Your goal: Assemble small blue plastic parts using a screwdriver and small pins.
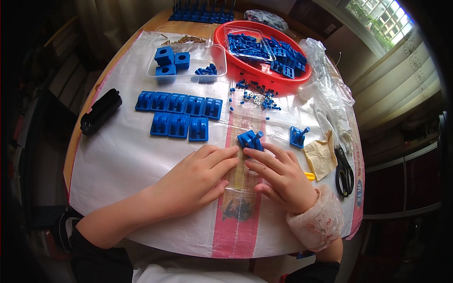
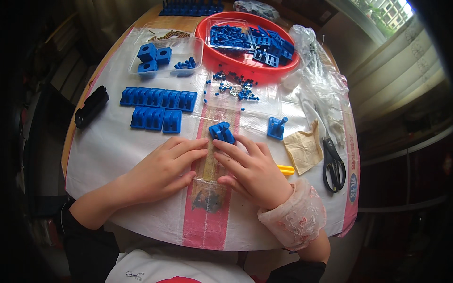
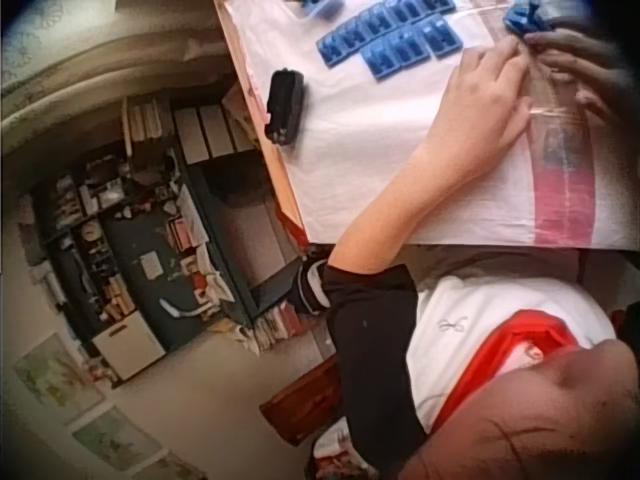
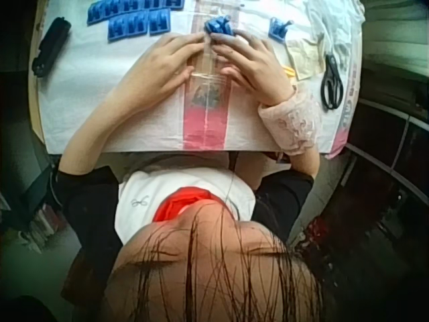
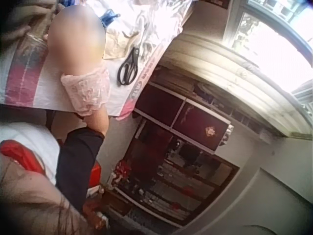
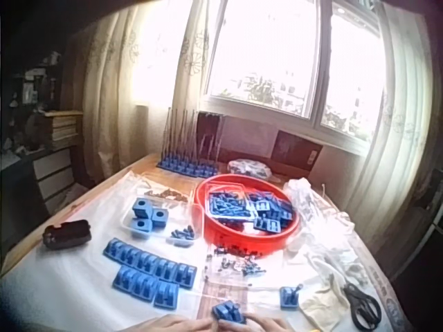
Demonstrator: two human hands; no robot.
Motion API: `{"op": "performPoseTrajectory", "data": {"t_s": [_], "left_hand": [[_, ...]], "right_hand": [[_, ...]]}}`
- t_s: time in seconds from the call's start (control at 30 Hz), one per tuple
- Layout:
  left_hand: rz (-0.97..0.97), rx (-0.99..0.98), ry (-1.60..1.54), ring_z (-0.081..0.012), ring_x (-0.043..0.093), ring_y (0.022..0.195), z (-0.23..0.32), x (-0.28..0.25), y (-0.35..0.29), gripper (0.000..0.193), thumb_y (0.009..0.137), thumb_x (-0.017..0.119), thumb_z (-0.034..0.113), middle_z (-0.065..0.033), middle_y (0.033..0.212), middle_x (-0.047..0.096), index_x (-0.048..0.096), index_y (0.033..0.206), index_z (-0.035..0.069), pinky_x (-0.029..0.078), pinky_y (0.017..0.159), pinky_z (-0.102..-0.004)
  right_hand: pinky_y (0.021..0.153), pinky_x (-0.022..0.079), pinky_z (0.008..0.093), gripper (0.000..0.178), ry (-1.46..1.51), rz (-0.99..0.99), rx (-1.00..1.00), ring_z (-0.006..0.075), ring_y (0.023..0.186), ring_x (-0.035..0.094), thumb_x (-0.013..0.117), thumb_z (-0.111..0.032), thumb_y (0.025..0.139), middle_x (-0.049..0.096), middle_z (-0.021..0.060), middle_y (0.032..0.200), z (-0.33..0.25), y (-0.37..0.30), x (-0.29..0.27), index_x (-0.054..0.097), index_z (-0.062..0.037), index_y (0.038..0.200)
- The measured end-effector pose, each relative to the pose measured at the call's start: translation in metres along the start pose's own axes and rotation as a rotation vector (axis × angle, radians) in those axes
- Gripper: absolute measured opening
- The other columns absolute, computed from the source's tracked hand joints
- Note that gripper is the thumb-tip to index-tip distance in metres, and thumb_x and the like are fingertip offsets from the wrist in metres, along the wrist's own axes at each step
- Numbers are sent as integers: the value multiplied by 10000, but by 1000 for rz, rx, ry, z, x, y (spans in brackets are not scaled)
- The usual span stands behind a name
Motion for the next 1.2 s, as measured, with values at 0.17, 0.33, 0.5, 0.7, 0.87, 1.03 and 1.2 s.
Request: {"op": "performPoseTrajectory", "data": {"t_s": [0.17,0.33,0.5,0.7,0.87,1.03,1.2], "left_hand": [[9,-1,-18,-337,473,1228,-1,-1,-1,449,829,652,72,-173,1392,486,538,1251,-30,398,1052,-422],[64,-5,6,-337,481,1207,-2,-3,-4,424,856,608,104,-221,1314,503,544,1232,-80,398,1048,-418],[38,-37,-25,-346,469,1228,-3,-3,-3,427,862,602,102,-236,1330,486,543,1242,-83,391,1056,-419],[39,-39,-25,-347,464,1228,-4,-2,-4,443,872,601,111,-235,1363,467,537,1271,-70,387,1064,-422],[41,-40,-52,-360,454,1244,-5,-4,-4,472,843,640,78,-207,1358,471,533,1291,-23,386,1060,-424],[46,-76,-57,-361,468,1215,-8,-2,-3,439,834,658,78,-211,1349,477,562,1259,21,403,1039,-430],[44,-67,7,-364,461,1217,-7,1,-4,421,826,659,71,-207,1362,455,584,1239,53,413,1028,-426]], "right_hand": [[988,391,437,433,9,-8,-30,331,1285,457,618,-355,902,520,66,1405,-6,1,2,604,-93,1247],[943,441,415,400,149,30,-58,333,1182,553,652,-234,878,575,115,1324,-10,3,-4,605,-55,1232],[804,492,382,354,257,215,49,304,989,640,703,-124,830,634,129,1143,6,-2,-15,606,-38,1159],[856,490,384,343,207,178,-46,291,1087,625,683,-89,834,647,119,1157,3,3,-12,606,-35,1164],[893,481,380,347,195,141,-55,280,1181,593,667,-79,843,629,112,1244,0,2,-9,608,-44,1183],[890,473,371,339,192,98,-85,262,1200,583,664,-84,843,624,102,1260,-5,3,-8,613,-49,1176],[940,445,403,424,138,125,10,319,1204,550,664,-73,820,543,134,1362,-5,1,-9,613,-114,1238]]}}
Point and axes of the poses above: each hand's wrist, its own y-axis towards the middle knuckle, its own x-axis out of the palm, z = x × y, the point moved 7 cm from there along y, towards the middle knuckle
